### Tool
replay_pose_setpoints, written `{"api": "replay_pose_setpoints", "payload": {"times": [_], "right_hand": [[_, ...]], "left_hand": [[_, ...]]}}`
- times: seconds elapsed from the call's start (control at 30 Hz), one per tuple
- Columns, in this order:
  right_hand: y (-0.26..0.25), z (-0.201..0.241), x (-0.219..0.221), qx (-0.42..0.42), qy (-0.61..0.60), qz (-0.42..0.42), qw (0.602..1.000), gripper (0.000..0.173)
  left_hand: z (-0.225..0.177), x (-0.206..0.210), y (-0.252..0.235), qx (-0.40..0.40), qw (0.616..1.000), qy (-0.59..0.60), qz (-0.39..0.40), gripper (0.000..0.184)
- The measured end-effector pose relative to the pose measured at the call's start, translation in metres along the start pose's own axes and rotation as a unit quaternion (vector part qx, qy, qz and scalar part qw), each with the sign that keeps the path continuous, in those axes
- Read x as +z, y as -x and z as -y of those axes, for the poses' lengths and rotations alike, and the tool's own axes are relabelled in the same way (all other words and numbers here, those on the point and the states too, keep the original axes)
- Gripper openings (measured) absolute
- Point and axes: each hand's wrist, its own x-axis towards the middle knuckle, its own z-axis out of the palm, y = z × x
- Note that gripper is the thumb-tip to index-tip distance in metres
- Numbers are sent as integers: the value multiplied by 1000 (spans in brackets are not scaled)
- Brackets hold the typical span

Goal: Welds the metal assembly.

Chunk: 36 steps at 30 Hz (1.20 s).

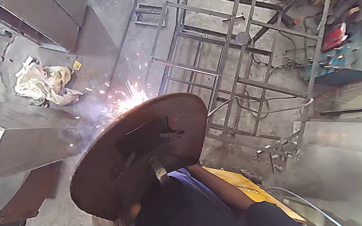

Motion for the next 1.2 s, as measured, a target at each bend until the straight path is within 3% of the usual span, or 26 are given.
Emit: {"api": "replay_pose_setpoints", "payload": {"times": [0.1, 0.17, 0.27, 0.43, 0.5, 0.63, 0.73, 0.8, 0.87, 0.9, 1.0, 1.1, 1.2], "right_hand": [[0, -7, 2, -25, 17, -2, 1000, 48], [5, 13, -3, -8, 15, 11, 1000, 46], [3, 6, -1, -21, -9, 7, 1000, 47], [-5, -15, 3, -22, 38, 11, 999, 53], [-8, -31, 6, -47, 29, 3, 998, 50], [-3, -8, 0, -9, 4, 22, 1000, 44], [-11, -44, 9, -91, 8, 1, 996, 52], [-7, -29, 6, -77, 33, 6, 996, 53], [6, 33, -6, 42, 12, 36, 998, 43], [10, 50, -7, 62, -10, 26, 998, 39], [13, 41, -5, -11, 4, 9, 1000, 39], [14, 51, -6, 28, -3, 18, 999, 36], [13, 44, -3, 13, -49, 3, 999, 36]], "left_hand": [[-9, 12, -12, 4, 1000, -21, 10, 101], [-8, 14, -13, 10, 1000, -13, 8, 102], [-6, 13, -11, 0, 1000, 12, 0, 103], [4, -3, 1, 5, 1000, 25, 13, 83], [9, -9, 5, 3, 1000, 18, 20, 85], [8, -9, 5, -2, 1000, 11, 21, 89], [-3, 7, -7, -5, 1000, -1, 4, 99], [-5, 9, -8, -1, 1000, 15, 3, 98], [-4, 9, -10, 7, 1000, 26, 10, 95], [-4, 11, -12, 13, 1000, 24, 13, 96], [-4, 11, -14, 20, 1000, 14, 6, 100], [-4, 9, -14, 14, 1000, 0, -1, 102], [-4, 8, -12, 3, 1000, -1, -13, 104]]}}
